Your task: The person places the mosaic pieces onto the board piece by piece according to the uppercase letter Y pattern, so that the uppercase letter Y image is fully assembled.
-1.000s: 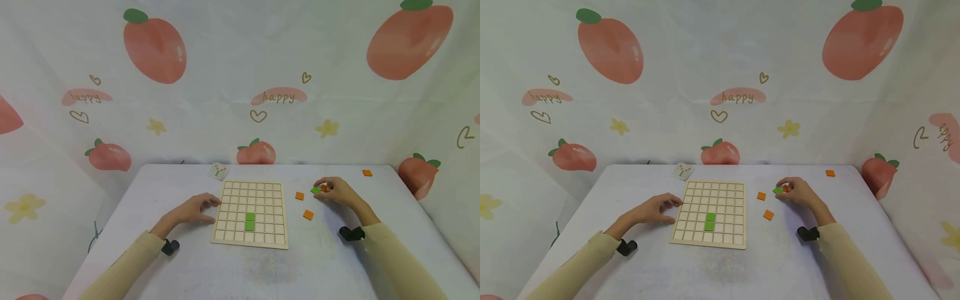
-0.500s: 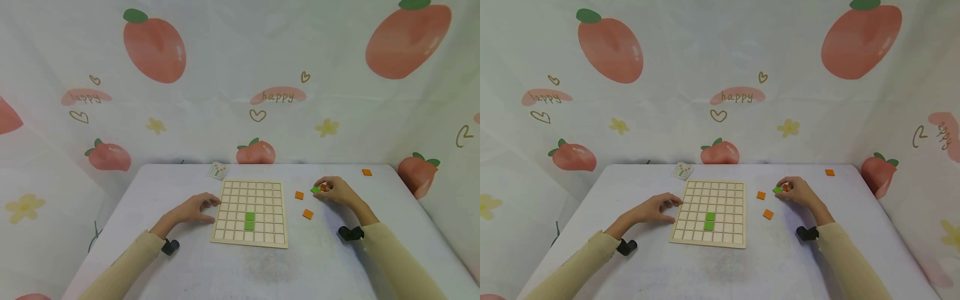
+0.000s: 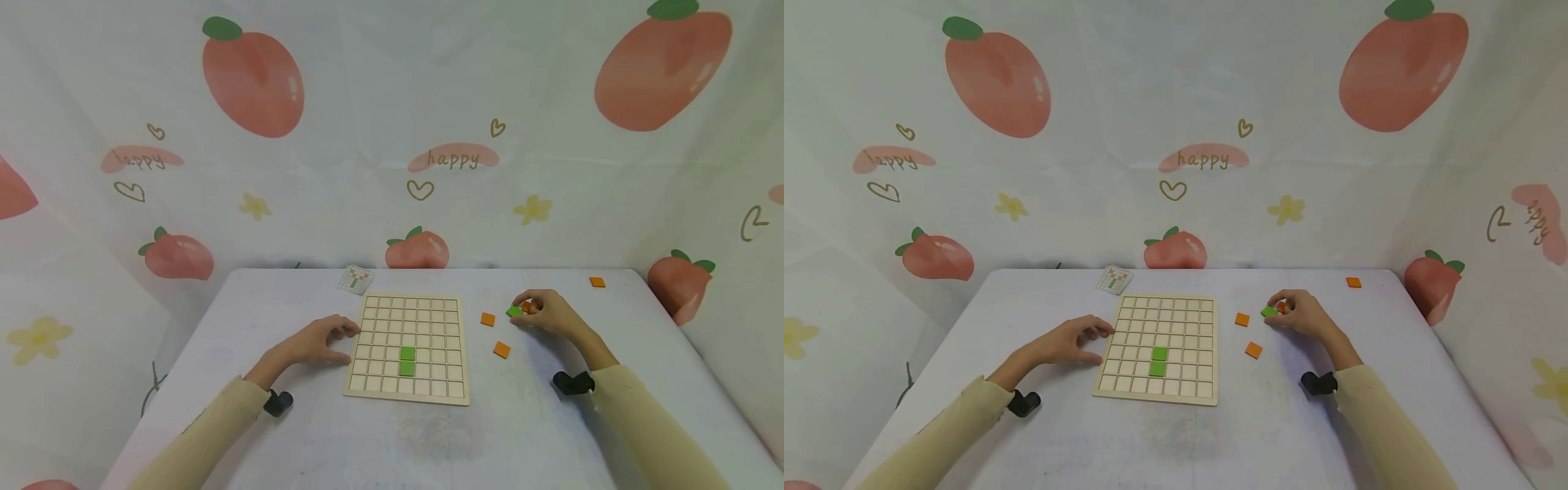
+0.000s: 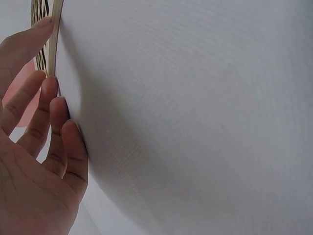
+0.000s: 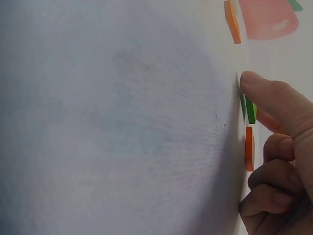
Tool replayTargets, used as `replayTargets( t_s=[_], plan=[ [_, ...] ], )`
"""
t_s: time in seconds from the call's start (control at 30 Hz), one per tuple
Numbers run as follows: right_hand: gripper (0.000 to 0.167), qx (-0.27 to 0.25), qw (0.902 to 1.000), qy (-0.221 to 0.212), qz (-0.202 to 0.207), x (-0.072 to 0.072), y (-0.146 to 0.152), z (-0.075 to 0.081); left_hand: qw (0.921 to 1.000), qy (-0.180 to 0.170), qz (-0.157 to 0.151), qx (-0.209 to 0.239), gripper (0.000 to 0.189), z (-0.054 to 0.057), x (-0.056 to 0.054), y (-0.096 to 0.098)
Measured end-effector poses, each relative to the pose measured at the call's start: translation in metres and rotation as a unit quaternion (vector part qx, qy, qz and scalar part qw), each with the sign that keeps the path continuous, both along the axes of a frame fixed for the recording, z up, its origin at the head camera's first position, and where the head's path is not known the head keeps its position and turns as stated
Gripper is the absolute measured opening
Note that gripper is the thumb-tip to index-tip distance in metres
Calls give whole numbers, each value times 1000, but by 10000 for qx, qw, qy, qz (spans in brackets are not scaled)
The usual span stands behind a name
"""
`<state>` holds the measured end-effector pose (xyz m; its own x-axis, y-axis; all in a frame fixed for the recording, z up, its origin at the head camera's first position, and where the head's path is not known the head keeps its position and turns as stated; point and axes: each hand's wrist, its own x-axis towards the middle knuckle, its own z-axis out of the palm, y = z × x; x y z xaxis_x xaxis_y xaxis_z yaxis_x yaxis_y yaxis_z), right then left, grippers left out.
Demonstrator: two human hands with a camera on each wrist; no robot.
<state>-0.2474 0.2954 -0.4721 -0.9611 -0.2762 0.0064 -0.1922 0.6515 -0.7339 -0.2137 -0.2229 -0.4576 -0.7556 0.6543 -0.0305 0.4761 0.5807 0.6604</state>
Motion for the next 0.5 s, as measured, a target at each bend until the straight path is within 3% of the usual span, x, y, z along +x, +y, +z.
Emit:
replayTargets(
  t_s=[0.5],
  plan=[
    [30,-664,9961,335,476,13,-2,6,10000,-76,-12,50,57,-1,0,-1]
  ],
)
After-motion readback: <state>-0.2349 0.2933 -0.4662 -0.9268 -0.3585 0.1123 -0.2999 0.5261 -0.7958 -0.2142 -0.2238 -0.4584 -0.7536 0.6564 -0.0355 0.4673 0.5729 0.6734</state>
